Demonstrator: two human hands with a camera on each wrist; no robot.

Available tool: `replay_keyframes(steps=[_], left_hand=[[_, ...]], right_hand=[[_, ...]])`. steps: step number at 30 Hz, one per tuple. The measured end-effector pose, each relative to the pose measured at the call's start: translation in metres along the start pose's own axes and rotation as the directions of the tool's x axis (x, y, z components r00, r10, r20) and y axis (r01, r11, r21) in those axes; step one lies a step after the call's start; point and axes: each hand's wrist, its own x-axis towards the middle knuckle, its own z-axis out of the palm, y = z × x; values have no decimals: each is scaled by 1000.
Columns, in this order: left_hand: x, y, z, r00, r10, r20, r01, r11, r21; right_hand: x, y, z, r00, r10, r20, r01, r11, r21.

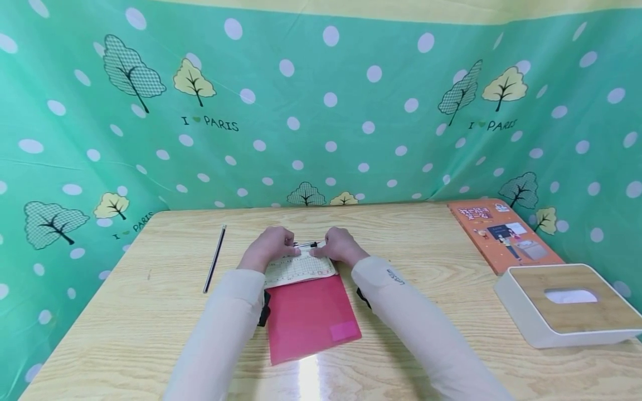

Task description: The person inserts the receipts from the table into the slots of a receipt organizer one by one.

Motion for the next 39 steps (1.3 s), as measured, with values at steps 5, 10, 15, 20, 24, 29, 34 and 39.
replay_keyframes(steps=[5, 10, 15, 20, 24, 29, 34, 39], left_hand=[[0, 2, 0, 1000, -17, 7, 17, 1000, 7], [-1, 4, -4, 1000, -16, 17, 17, 1000, -11], [-2, 6, -7, 999, -32, 35, 33, 999, -19], [-2, 8, -9, 998, -44, 52, 45, 999, -16], [-1, 8, -9, 998, -48, 52, 48, 999, -10], [0, 6, -8, 998, -47, 50, 48, 999, -2], [1, 5, -6, 997, -61, 52, 62, 998, -19], [2, 4, -4, 997, -58, 48, 59, 998, -31]], right_hand=[[2, 0, 1, 1000, 27, 10, -27, 1000, 6], [3, -1, 1, 999, 39, 10, -39, 999, 19], [3, 0, 1, 999, 35, 13, -36, 999, 20], [3, 0, 1, 1000, 23, 14, -23, 1000, 18], [2, 0, 1, 1000, 17, 6, -17, 1000, 15], [1, -1, 2, 1000, 15, 11, -15, 1000, 1], [0, -2, 3, 1000, 4, -1, -5, 1000, -18], [1, -1, 2, 1000, 2, -5, -2, 1000, -21]])
